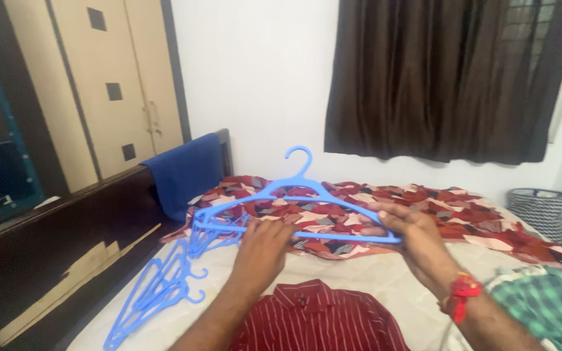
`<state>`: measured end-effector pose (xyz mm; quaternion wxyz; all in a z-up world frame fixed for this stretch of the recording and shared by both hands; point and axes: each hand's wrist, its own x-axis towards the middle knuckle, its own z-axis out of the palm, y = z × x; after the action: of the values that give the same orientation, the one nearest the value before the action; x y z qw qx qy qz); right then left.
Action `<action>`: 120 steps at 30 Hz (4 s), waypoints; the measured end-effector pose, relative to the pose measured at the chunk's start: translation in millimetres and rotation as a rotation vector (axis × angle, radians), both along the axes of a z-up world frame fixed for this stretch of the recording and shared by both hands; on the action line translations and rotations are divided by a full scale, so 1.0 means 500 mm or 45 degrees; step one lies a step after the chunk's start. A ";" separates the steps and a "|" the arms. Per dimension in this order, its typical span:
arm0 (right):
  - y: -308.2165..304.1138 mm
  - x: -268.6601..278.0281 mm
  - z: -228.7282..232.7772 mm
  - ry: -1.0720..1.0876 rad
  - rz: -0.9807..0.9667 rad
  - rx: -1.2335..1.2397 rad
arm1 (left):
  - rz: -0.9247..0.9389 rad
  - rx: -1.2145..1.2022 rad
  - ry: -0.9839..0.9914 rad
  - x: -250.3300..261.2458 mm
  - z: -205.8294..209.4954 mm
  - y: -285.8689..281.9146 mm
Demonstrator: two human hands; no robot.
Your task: The person buttons a red striped shirt laid on a bed, places it on a blue plastic hanger, and hangs it in a wardrobe. The person handles the shirt and hanger by hand throughout the process.
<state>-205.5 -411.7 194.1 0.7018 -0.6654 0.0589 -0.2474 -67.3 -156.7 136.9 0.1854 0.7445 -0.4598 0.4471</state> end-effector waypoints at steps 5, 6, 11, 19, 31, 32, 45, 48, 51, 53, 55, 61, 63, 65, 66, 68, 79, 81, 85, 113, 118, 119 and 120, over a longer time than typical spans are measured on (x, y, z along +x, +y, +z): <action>-0.120 -0.057 -0.051 -0.052 -0.085 0.148 | -0.035 -0.015 0.041 0.003 -0.033 0.001; -0.142 -0.066 -0.065 -0.053 -0.115 0.177 | -0.017 0.011 0.088 0.003 -0.042 -0.001; -0.214 -0.083 -0.152 -0.040 -0.194 0.289 | -0.117 0.060 0.140 -0.011 -0.099 -0.018; -0.217 -0.048 -0.272 -0.054 -0.181 0.518 | -0.091 0.032 0.360 0.007 -0.190 -0.065; -0.208 0.046 -0.482 0.039 -0.125 0.723 | -0.060 0.019 0.620 0.081 -0.411 -0.102; -0.208 0.054 -0.504 0.050 -0.113 0.743 | -0.065 0.027 0.665 0.086 -0.434 -0.104; -0.116 0.108 -0.657 0.346 -0.003 0.864 | -0.043 0.039 0.876 0.102 -0.632 -0.157; -0.102 0.118 -0.684 0.451 -0.097 0.825 | -0.002 0.097 0.944 0.109 -0.655 -0.165; -0.103 0.124 -0.717 0.513 -0.005 0.797 | -0.001 0.133 0.939 0.122 -0.680 -0.157; -0.108 0.130 -0.728 0.596 -0.047 0.792 | 0.023 0.163 0.967 0.126 -0.691 -0.150; -0.111 0.133 -0.728 0.642 -0.075 0.770 | 0.024 0.154 0.962 0.133 -0.695 -0.153; -0.107 0.147 -0.720 0.723 -0.151 0.726 | 0.027 0.074 0.988 0.127 -0.693 -0.158; -0.103 0.152 -0.731 0.720 -0.179 0.722 | 0.032 0.049 0.987 0.131 -0.694 -0.161; -0.106 0.151 -0.746 0.699 -0.131 0.690 | 0.032 0.065 0.989 0.133 -0.694 -0.159; -0.110 0.151 -0.754 0.688 -0.109 0.673 | 0.030 0.073 0.991 0.136 -0.694 -0.160; -0.120 0.150 -0.768 0.745 -0.081 0.583 | 0.029 0.061 0.997 0.144 -0.697 -0.163; -0.148 0.127 -0.716 0.429 -0.577 -1.337 | -0.066 0.025 0.875 0.166 -0.680 -0.153; -0.174 0.131 -0.705 0.339 -0.711 -1.831 | -0.082 0.010 0.821 0.167 -0.673 -0.150; -0.226 0.145 -0.698 0.518 -0.281 -1.119 | -0.145 0.005 0.738 0.161 -0.669 -0.145; -0.330 0.113 -0.656 0.580 -0.604 -1.951 | 0.085 0.242 1.038 0.174 -0.671 -0.173; -0.371 0.113 -0.670 0.630 -0.591 -1.995 | 0.136 0.133 1.050 0.176 -0.675 -0.184; -0.376 0.113 -0.674 0.627 -0.587 -1.977 | 0.159 0.134 1.116 0.180 -0.679 -0.184; -0.381 0.112 -0.677 0.624 -0.583 -1.958 | 0.181 0.135 1.183 0.184 -0.683 -0.184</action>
<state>-149.4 -602.1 -144.2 -0.0479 -0.9650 0.1582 -0.2035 24.7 -248.9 -204.8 0.3021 0.9038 -0.2982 0.0542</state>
